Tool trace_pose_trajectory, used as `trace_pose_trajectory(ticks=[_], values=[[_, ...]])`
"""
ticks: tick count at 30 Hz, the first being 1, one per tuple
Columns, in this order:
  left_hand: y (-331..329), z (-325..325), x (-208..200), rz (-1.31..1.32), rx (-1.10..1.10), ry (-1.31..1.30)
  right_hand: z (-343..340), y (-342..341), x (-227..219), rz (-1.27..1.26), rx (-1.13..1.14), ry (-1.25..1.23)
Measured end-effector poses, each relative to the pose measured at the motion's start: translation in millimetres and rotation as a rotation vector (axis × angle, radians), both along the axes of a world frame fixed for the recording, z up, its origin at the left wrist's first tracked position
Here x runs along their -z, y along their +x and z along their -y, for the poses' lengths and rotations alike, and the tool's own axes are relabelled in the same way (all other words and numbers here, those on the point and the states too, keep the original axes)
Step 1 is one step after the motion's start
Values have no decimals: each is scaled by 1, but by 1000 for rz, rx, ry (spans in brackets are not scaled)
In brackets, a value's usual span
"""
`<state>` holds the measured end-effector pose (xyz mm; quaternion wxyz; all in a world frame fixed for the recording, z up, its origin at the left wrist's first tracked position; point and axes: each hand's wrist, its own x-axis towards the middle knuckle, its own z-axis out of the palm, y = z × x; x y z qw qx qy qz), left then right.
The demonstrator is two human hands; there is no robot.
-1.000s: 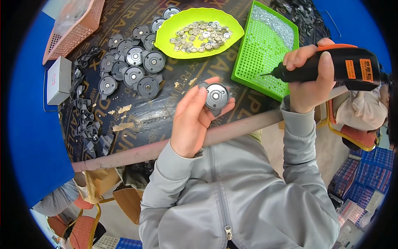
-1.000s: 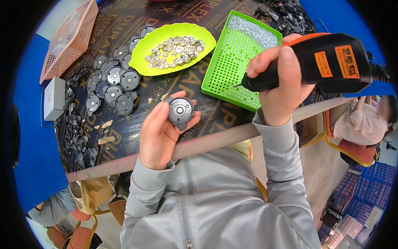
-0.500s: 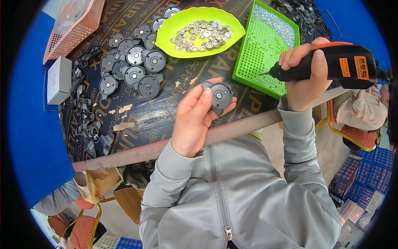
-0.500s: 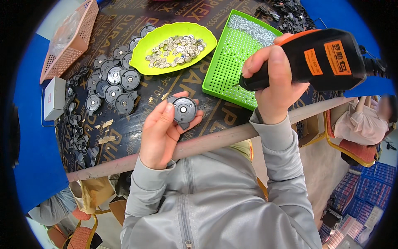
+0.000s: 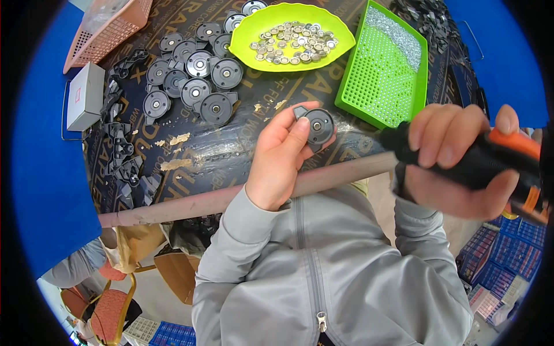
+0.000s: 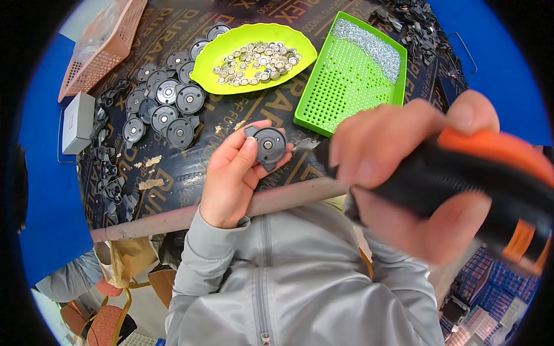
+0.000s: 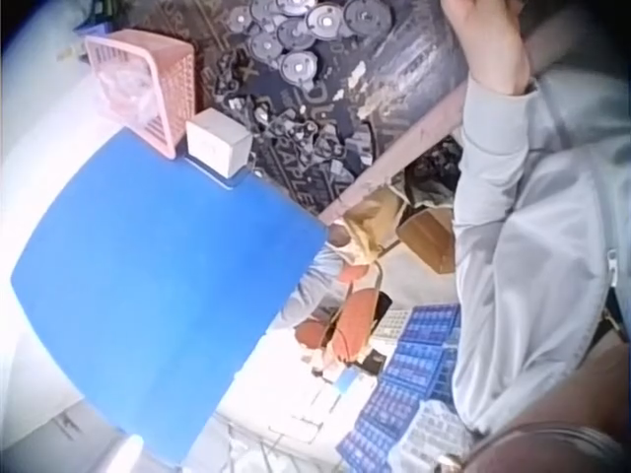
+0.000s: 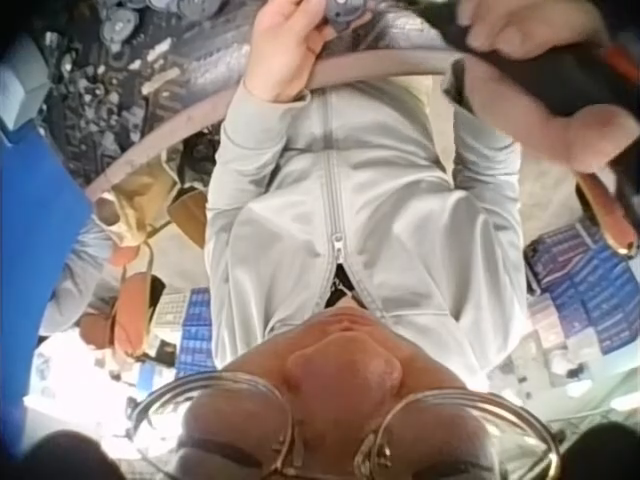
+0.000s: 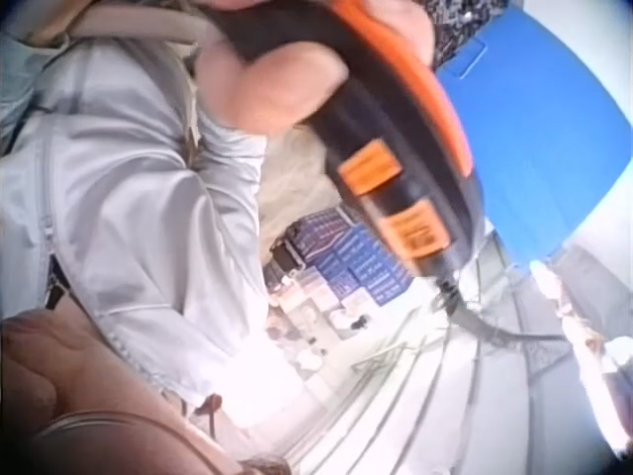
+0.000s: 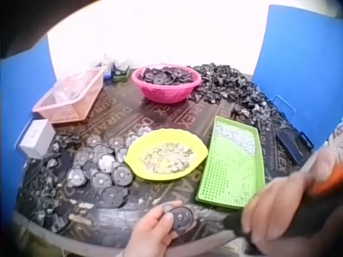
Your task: Assembling small plastic components with metal inserts using an electric screwdriver.
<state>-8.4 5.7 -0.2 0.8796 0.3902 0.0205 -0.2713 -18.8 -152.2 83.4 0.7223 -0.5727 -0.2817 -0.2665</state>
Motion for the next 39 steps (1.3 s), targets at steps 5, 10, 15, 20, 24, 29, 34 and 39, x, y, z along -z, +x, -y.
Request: trace_pose_trajectory(ticks=[5,10,15,20,24,29,34,39], values=[[0,-2,4,1,21,70,-21,-2,10,2,-78,-65],[-1,1,3,-32,-31,-10,-24,0,13,6,-121,-85],[-1,0,3,-22,-33,11,-23,0,14,-32,-122,-96],[0,1,4,-11,-24,50,-25,1,15,-42,-114,-79],[-1,0,3,9,-22,83,-29,-5,13,-153,-49,-65],[-1,1,6,-4,-28,91,-29,-5,14,-150,-53,-102],[-1,2,4,-32,-54,55,-26,-4,14,-153,-102,-149],[-1,3,1,-33,-64,53,-30,-3,14,-187,-76,-121]])
